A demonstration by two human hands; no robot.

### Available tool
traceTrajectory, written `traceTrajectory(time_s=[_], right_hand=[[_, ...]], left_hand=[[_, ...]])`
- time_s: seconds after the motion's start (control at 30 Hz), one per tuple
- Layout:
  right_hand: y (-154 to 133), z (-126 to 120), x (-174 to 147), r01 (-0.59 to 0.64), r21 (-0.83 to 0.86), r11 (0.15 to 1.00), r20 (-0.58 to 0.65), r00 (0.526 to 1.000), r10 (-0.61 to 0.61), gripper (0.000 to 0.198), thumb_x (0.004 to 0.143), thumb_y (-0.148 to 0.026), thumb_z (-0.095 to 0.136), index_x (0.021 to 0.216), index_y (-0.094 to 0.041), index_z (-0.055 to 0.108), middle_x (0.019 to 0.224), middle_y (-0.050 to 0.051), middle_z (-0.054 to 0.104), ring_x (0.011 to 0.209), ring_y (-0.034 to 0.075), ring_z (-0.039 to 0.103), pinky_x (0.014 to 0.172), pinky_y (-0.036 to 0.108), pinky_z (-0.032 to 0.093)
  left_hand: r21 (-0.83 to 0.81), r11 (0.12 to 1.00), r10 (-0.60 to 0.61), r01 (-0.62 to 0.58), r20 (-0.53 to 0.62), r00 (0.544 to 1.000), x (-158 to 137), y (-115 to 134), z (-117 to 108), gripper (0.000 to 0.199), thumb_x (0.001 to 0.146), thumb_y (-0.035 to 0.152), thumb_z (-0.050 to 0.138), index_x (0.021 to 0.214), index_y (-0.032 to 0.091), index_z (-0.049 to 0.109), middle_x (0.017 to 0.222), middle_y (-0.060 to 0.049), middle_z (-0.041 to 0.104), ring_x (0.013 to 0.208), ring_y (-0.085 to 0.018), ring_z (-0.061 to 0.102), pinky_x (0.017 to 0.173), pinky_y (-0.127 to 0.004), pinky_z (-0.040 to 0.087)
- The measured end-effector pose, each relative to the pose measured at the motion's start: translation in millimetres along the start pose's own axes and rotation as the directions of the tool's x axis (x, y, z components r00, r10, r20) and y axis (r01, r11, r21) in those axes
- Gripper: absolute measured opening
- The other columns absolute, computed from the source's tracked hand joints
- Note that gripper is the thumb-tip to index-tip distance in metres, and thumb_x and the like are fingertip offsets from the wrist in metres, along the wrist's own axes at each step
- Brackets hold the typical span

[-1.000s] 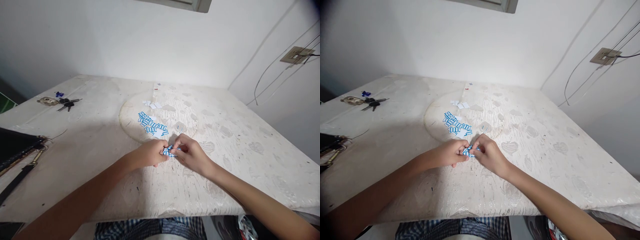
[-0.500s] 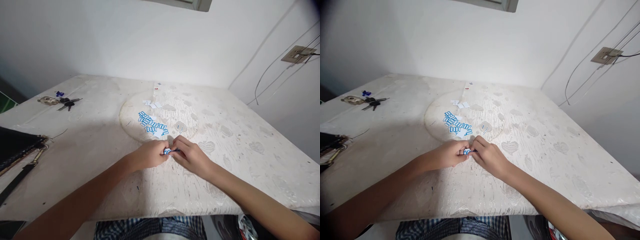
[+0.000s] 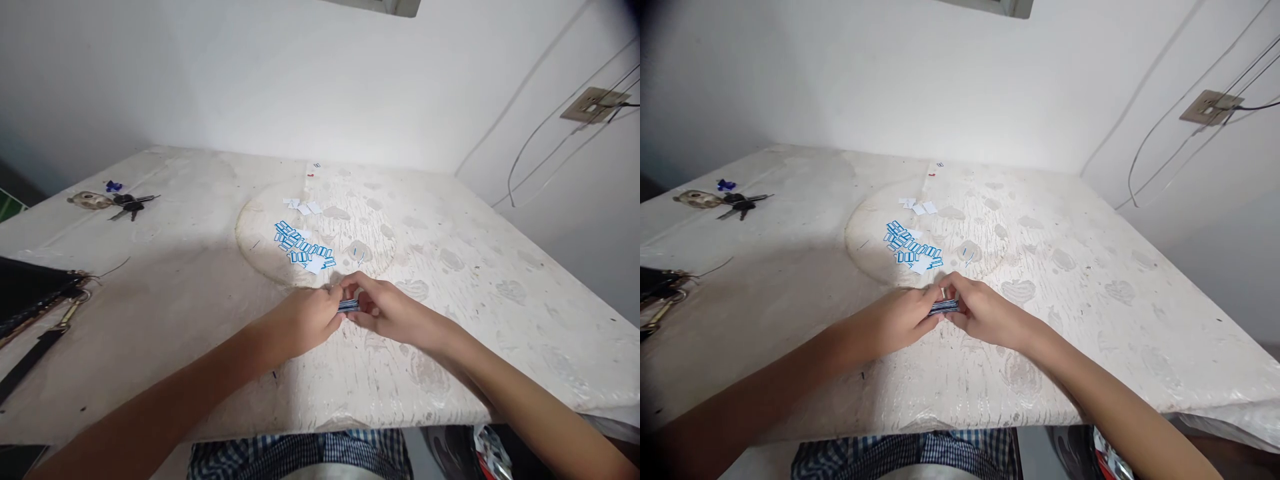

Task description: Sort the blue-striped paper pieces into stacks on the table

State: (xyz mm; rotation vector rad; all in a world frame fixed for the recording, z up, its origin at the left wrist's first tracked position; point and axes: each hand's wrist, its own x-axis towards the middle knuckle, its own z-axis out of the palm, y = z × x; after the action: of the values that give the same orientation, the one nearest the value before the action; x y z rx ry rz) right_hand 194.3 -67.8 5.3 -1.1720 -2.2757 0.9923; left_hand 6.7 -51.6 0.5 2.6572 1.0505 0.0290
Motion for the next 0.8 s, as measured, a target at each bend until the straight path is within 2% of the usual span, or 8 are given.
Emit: traceTrajectory(time_s=[0.1, 0.2, 0.3, 0.43, 0.57, 0.8], right_hand=[[-2.2, -0.3, -0.5, 0.010, 0.024, 1.000, 0.018, 1.000, -0.011, 0.033, 0.082, -0.014, 0.046, 0.114, -0.021, 0.040, 0.086, 0.002, 0.057, 0.061, 0.010, 0.049, 0.055, 0.023, 0.039], [-1.4, 2.3, -0.5, 0.032, -0.078, 0.996, -0.011, 0.999, -0.033, 0.038, 0.082, -0.010, 0.043, 0.119, -0.020, 0.040, 0.092, 0.004, 0.059, 0.062, 0.010, 0.050, 0.057, 0.024, 0.040], [0.8, 4.9, 0.0, 0.049, -0.180, 0.982, -0.044, 0.997, -0.058, 0.044, 0.081, -0.008, 0.042, 0.124, -0.020, 0.038, 0.099, 0.006, 0.059, 0.064, 0.011, 0.052, 0.060, 0.025, 0.040], [1.5, 3.1, 0.2, 0.057, -0.118, 0.991, -0.021, 0.998, -0.059, 0.051, 0.079, -0.006, 0.044, 0.127, -0.019, 0.034, 0.096, 0.005, 0.058, 0.066, 0.011, 0.051, 0.059, 0.024, 0.040], [0.1, 0.0, 0.0, 0.032, -0.089, 0.996, 0.005, 0.999, -0.031, 0.054, 0.079, -0.006, 0.044, 0.129, -0.019, 0.032, 0.090, 0.004, 0.057, 0.064, 0.011, 0.049, 0.057, 0.024, 0.039], [0.4, 0.3, -1.5, 0.030, 0.010, 1.000, 0.025, 0.999, -0.030, 0.055, 0.080, -0.008, 0.046, 0.131, -0.021, 0.030, 0.073, -0.003, 0.047, 0.061, 0.010, 0.044, 0.056, 0.024, 0.037]], left_hand=[[0.123, 0.992, 0.038, -0.035, -0.022, 0.999, 0.2, 0.5, 4.6, 0.022, 0.089, 0.022, 0.033, 0.102, 0.011, 0.047, 0.077, -0.006, 0.061, 0.060, -0.015, 0.056, 0.049, -0.025, 0.035], [0.308, 0.949, 0.082, -0.069, -0.030, 0.996, 2.6, 0.6, 12.4, 0.016, 0.087, 0.015, 0.038, 0.096, 0.011, 0.050, 0.082, -0.008, 0.061, 0.061, -0.016, 0.057, 0.050, -0.026, 0.036], [0.429, 0.902, 0.087, -0.045, -0.080, 0.993, 6.5, 2.5, 19.3, 0.016, 0.087, 0.012, 0.039, 0.095, 0.010, 0.052, 0.080, -0.010, 0.062, 0.064, -0.019, 0.059, 0.051, -0.027, 0.038], [0.443, 0.896, 0.032, 0.034, -0.141, 0.989, 11.3, 5.6, 23.1, 0.019, 0.089, 0.020, 0.043, 0.099, 0.008, 0.053, 0.077, -0.012, 0.065, 0.066, -0.020, 0.063, 0.052, -0.026, 0.039], [0.438, 0.897, 0.018, 0.057, -0.165, 0.986, 12.8, 5.4, 21.9, 0.028, 0.088, 0.031, 0.047, 0.100, 0.008, 0.054, 0.071, -0.011, 0.066, 0.063, -0.021, 0.064, 0.049, -0.027, 0.038], [0.447, 0.895, 0.060, 0.014, -0.152, 0.987, 12.4, 0.3, 20.4, 0.026, 0.088, 0.032, 0.046, 0.097, 0.009, 0.056, 0.067, -0.009, 0.065, 0.057, -0.020, 0.063, 0.045, -0.027, 0.035]])
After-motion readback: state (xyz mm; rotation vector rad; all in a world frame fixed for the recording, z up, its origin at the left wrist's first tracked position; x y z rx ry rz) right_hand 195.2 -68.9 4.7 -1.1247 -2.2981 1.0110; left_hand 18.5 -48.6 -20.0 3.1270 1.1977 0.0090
